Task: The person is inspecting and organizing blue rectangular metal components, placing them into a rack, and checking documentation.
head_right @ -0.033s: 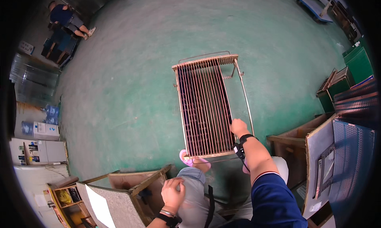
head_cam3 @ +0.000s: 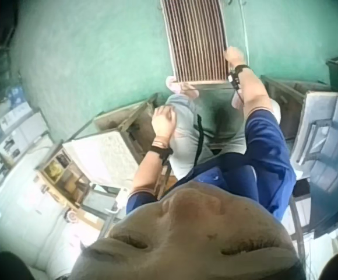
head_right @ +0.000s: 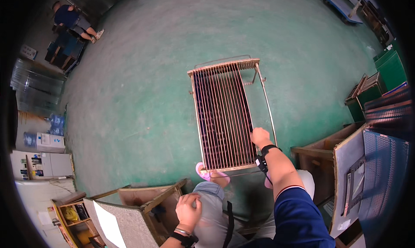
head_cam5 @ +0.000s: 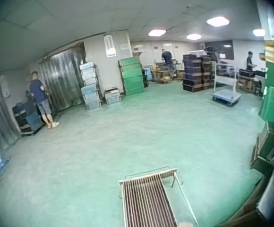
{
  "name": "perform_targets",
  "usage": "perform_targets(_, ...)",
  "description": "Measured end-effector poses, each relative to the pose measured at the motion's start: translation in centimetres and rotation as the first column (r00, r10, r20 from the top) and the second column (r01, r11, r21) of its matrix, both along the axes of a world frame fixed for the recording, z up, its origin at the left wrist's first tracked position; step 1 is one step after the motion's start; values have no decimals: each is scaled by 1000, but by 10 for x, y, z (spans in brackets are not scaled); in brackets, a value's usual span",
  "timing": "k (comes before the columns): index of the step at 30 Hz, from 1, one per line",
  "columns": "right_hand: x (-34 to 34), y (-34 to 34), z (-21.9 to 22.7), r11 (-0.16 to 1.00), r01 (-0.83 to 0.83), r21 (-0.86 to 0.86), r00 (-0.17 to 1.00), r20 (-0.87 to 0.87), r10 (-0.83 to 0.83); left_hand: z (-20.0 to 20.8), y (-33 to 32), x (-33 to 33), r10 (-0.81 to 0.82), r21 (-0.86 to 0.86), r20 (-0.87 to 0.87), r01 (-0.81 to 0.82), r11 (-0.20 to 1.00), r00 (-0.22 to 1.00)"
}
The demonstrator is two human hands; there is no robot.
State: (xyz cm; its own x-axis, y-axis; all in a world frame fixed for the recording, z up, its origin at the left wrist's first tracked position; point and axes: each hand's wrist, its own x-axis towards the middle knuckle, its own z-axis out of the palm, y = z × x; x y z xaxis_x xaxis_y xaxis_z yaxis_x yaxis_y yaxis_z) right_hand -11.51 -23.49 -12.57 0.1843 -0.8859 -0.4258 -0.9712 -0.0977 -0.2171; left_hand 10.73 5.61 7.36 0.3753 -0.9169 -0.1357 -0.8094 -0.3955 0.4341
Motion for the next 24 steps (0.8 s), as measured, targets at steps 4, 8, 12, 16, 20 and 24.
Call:
perform_targets(4,5,-1,5,995,-21,-95,1000,-17,19,2,-4,-2,-6,-16,-4,6,1000,1000)
perform_targets(8,8,2,8,995,-6,-102,1000,-11,5,2,-8,-2,-27,-25,8,27,999,1000)
perform_targets(12,8,6,13,993,-10,-120,1000,-2,10,2,-9,-4,-31,-32,2,31,999,1000)
perform_targets(16,16,9,33,985,1,-174,996,90,15,4,-7,-1,-22,-24,-7,22,999,1000)
perform_targets(20,18,7,50,989,-51,-141,999,7,52,2,-15,0,-28,-27,10,28,999,1000)
perform_targets(24,22,16,71,985,-30,-169,999,34,36,6,-15,-3,-23,-17,-23,23,1000,999)
